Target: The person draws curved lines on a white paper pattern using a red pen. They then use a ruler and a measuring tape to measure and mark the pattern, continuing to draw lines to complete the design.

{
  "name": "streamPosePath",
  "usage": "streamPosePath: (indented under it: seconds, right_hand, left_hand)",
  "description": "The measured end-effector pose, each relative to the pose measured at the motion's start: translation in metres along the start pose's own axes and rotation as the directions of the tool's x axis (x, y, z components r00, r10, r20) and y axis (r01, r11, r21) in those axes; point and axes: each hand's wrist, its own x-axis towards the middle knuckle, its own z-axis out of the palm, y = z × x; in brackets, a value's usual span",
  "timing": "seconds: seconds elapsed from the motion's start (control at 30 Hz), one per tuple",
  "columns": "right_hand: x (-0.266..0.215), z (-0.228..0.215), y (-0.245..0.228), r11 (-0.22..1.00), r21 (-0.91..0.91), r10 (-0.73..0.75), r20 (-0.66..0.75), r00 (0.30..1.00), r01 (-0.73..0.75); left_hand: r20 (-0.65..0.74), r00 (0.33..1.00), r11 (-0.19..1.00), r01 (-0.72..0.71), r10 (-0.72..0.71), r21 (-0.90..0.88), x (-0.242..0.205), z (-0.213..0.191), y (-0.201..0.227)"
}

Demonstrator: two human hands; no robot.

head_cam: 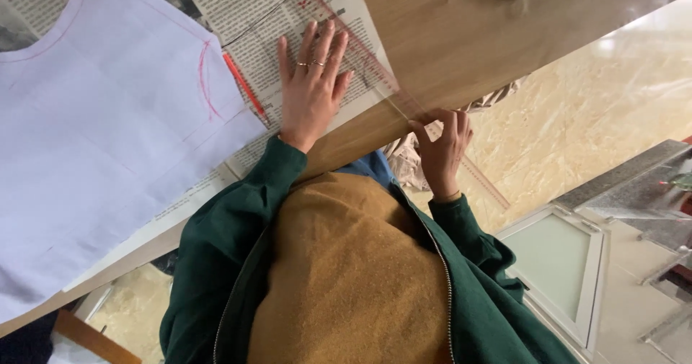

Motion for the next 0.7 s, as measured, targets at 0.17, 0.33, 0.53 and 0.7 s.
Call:
streamPosePath:
  seconds: [0.17,0.33,0.53,0.7]
  right_hand:
    - [0.016,-0.004,-0.002,0.961,0.264,0.081,0.025,0.996,-0.085]
    - [0.075,0.014,0.027,0.967,0.217,-0.108,-0.128,0.986,0.134]
    - [0.152,0.026,0.048,0.866,0.141,-0.481,-0.024,0.877,0.479]
    - [0.190,0.030,0.054,0.785,0.158,-0.608,0.007,0.794,0.599]
  left_hand:
    - [0.128,0.987,0.984,0.080,-0.101,0.158,-0.002,-0.017,0.007]
    - [0.065,0.994,0.985,0.071,-0.083,0.158,-0.008,-0.019,0.010]
    - [-0.032,0.996,0.995,0.081,-0.079,0.065,-0.007,-0.003,0.007]
    - [-0.170,0.983,0.997,0.069,-0.072,-0.022,-0.003,0.013,0.005]
